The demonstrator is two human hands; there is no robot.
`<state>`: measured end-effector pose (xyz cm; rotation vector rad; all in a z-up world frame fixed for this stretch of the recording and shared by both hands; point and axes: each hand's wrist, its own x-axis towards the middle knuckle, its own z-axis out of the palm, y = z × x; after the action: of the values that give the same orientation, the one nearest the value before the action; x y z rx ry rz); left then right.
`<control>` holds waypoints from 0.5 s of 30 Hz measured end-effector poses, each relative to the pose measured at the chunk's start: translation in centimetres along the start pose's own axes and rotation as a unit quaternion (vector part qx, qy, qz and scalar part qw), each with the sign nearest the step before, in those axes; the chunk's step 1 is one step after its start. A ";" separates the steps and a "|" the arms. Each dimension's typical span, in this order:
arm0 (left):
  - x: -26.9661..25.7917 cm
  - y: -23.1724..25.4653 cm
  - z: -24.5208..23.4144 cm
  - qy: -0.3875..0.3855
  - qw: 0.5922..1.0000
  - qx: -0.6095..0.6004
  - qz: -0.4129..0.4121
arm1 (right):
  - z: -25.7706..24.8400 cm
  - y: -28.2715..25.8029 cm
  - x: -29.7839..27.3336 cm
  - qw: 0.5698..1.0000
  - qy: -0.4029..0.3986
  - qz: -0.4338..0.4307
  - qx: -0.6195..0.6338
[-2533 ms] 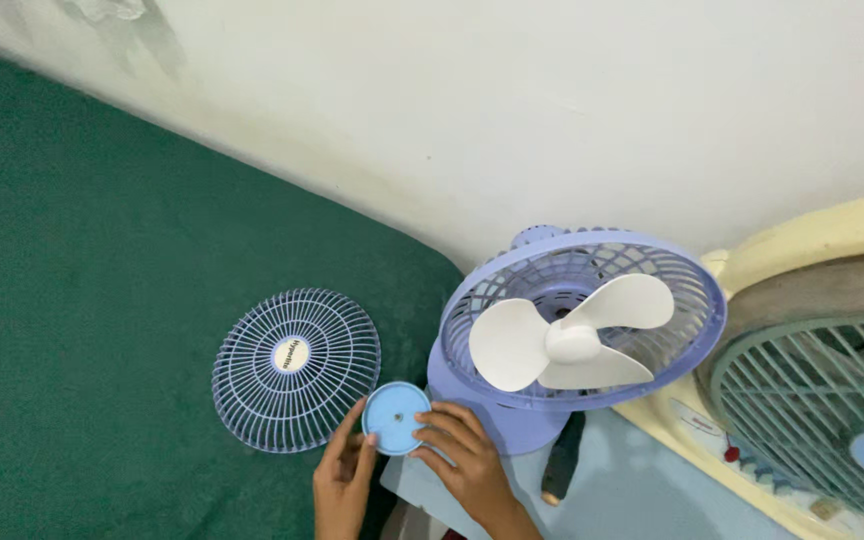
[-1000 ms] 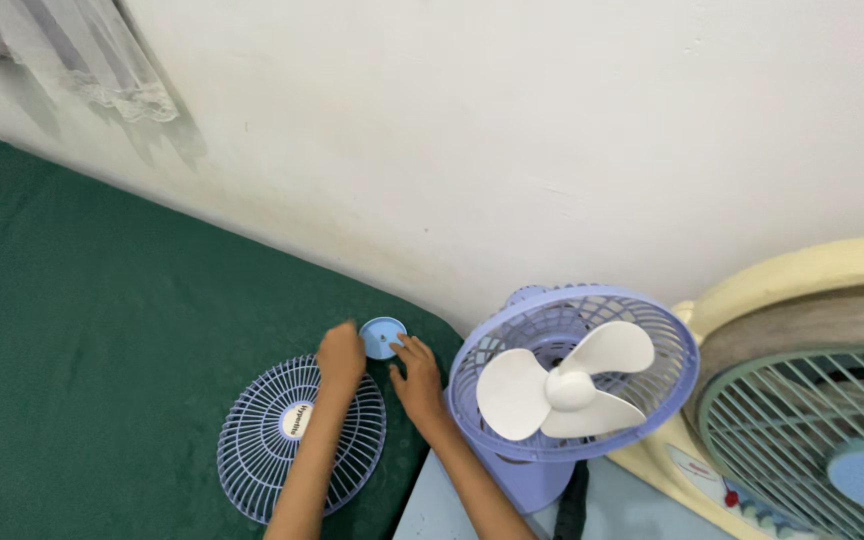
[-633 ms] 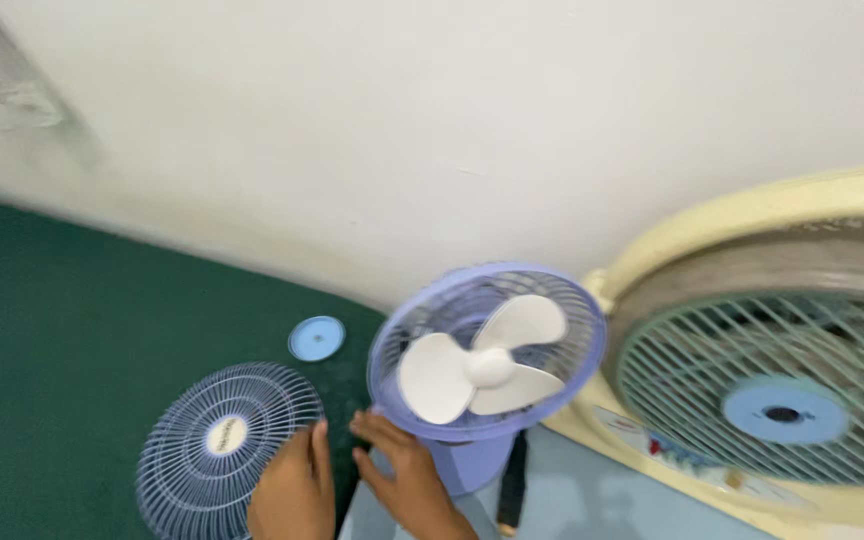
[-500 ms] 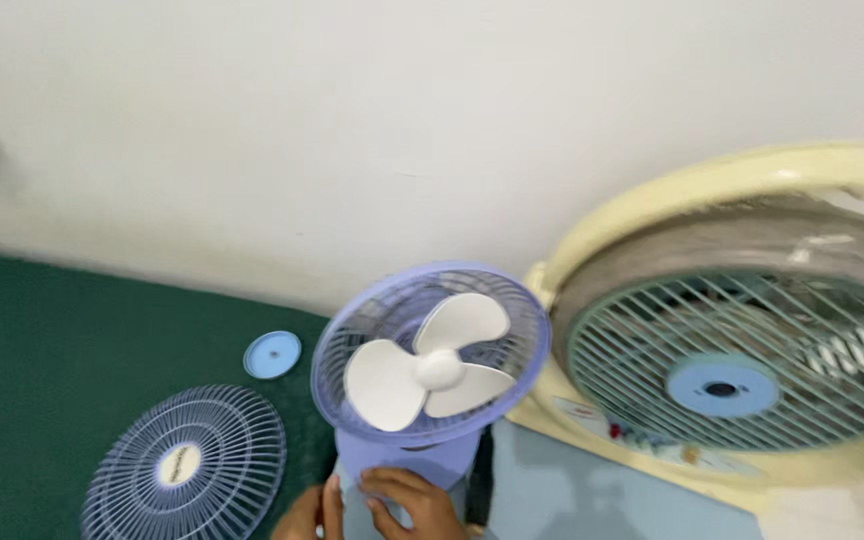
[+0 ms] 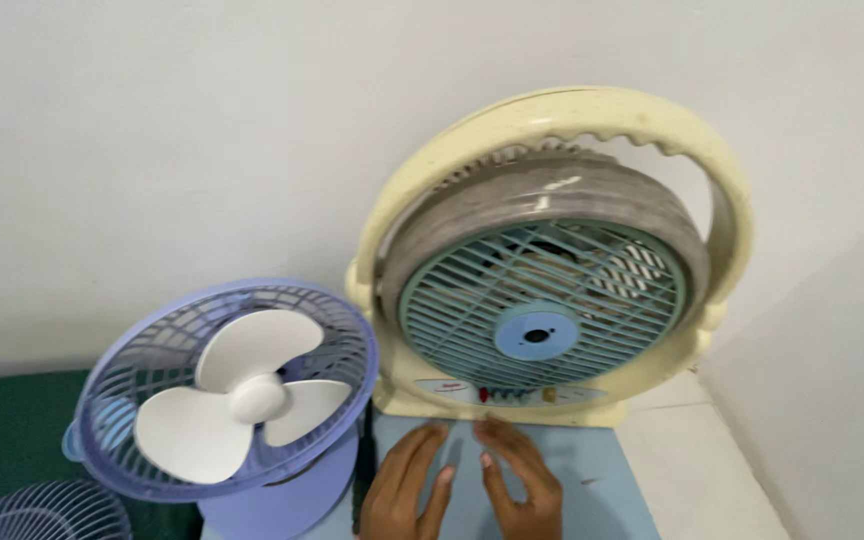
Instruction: The person disassembles two electric fans by removing the front grilles and the central hub caps. They first remove the front grille of a small purple fan, then remove the central hub cap from a larger cream-colored fan, leaving the components separated on the table.
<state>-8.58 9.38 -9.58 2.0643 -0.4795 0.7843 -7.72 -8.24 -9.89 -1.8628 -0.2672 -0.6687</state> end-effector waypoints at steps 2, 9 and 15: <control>3.5 2.5 0.7 -0.021 0.999 0.002 0.031 | -1.9 -0.9 1.5 0.998 0.032 0.016 -0.044; 11.2 5.4 3.9 0.001 0.999 -0.020 0.036 | -4.8 -2.2 7.0 0.988 0.089 -0.019 -0.125; 12.2 4.9 4.9 0.043 0.998 -0.009 0.036 | -4.4 -1.8 7.8 0.985 0.110 -0.048 -0.123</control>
<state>-0.81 2.01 -0.58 1.9979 -0.5126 0.9047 -3.58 -12.57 -2.94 -1.9969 -0.1344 -1.0036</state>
